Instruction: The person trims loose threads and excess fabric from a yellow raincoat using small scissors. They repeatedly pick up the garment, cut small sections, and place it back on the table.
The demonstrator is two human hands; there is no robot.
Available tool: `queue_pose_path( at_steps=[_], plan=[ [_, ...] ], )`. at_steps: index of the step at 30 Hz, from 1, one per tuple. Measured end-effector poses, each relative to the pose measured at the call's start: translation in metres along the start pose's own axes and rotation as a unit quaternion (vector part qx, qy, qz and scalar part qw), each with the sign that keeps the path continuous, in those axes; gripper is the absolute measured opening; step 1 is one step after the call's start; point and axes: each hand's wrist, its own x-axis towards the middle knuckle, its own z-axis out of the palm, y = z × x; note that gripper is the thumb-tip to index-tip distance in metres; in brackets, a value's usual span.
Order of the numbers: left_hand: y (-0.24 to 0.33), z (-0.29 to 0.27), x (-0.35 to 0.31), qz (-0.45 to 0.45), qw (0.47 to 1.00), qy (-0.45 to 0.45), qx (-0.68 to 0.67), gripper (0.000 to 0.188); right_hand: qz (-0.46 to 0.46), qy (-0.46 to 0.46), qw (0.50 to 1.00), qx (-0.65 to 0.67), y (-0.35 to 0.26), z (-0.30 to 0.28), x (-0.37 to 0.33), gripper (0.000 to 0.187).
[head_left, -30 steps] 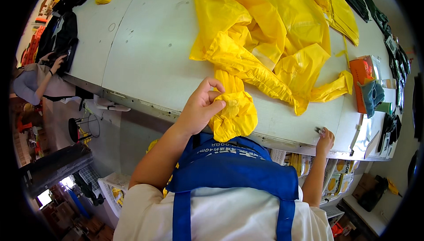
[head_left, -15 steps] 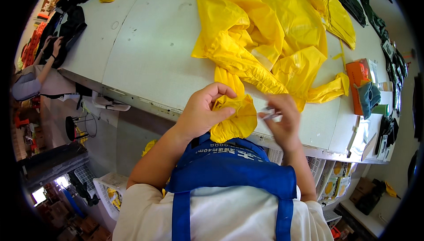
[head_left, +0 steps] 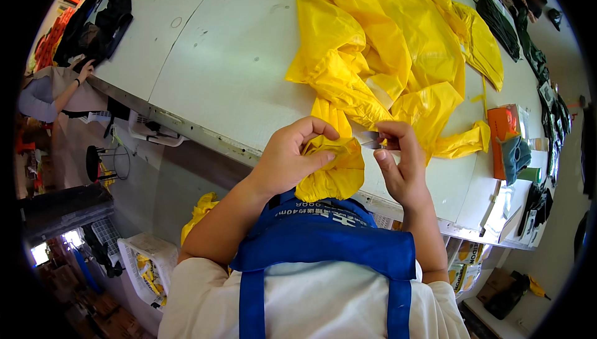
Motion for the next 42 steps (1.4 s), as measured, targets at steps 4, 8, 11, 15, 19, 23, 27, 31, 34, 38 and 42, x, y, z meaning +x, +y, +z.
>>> queue_pose_path(
  at_steps=[4,8,11,15,19,23,27,31,34,38,42],
  plan=[
    [-0.002,-0.001,0.001,-0.009,1.0,-0.006,0.003,0.027,-0.095,0.037,0.983,-0.152,0.008,-0.001,-0.009,0.036],
    [0.002,0.003,0.004,0.006,0.999,-0.014,0.035,0.028,-0.096,0.051,0.984,-0.142,0.003,0.003,-0.01,0.031],
    [0.003,0.004,0.004,0.0,0.999,-0.016,0.042,0.028,-0.127,0.061,0.978,-0.155,0.0,0.005,-0.006,0.029],
    [0.004,0.005,0.004,0.011,0.999,-0.017,0.046,0.027,-0.127,0.066,0.979,-0.142,0.001,0.007,-0.007,0.026],
    [0.006,0.009,0.004,0.051,0.997,-0.008,0.059,0.033,-0.059,0.071,0.994,-0.065,0.001,0.009,-0.012,0.025],
    [0.007,0.01,-0.002,0.027,0.998,-0.008,0.056,0.037,-0.032,0.053,0.995,-0.078,-0.001,0.007,-0.011,0.024],
    [0.005,0.007,-0.004,0.051,0.988,-0.011,0.143,0.032,0.008,0.034,0.996,-0.086,-0.011,0.004,-0.011,0.022],
    [0.007,0.01,-0.005,0.062,0.987,-0.008,0.15,0.03,0.028,0.026,0.997,-0.069,-0.012,0.007,-0.01,0.02],
    [0.003,0.009,-0.005,0.064,0.988,-0.002,0.142,0.03,0.008,0.021,0.996,-0.086,-0.012,0.008,-0.01,0.018],
    [-0.002,0.008,-0.003,0.055,0.994,0.002,0.099,0.032,0.173,0.041,0.964,0.197,0.004,0.019,-0.024,0.033],
    [-0.007,0.005,-0.001,0.096,0.989,-0.036,0.104,0.037,0.141,-0.036,0.96,0.24,0.031,0.015,-0.015,0.055]
  ],
)
